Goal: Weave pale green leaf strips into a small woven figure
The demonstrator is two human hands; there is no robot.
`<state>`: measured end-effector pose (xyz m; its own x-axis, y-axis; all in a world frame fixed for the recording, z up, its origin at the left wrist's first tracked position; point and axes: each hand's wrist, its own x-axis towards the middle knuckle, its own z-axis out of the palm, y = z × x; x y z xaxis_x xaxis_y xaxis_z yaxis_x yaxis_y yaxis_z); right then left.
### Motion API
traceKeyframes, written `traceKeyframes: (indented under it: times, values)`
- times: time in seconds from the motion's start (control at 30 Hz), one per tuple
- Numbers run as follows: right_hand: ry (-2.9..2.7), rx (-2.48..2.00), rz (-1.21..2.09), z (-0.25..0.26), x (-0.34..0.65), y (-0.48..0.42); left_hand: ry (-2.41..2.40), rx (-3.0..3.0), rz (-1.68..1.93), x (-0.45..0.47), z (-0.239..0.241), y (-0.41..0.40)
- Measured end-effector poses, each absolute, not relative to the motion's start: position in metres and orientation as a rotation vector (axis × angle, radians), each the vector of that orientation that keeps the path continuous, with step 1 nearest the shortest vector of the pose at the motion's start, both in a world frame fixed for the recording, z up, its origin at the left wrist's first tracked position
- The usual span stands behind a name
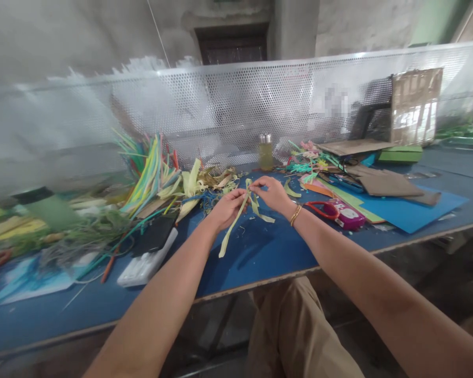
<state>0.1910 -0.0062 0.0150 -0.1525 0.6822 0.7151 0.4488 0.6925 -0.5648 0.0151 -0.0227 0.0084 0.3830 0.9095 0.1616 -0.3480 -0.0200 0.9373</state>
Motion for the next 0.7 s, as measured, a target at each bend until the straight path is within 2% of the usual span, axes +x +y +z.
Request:
traceKeyframes:
  times: [0.37,0.7]
  values:
    - [-1.879,-0.791,0.464,0.013,0.188,-0.004,0.472,1.037,1.113,0.003,0.022,-0.025]
    - [-1.645,-0.841,1.031,0.018,0.194,-0.007,0.351,0.834,1.263,-0.007,0.026,-0.019]
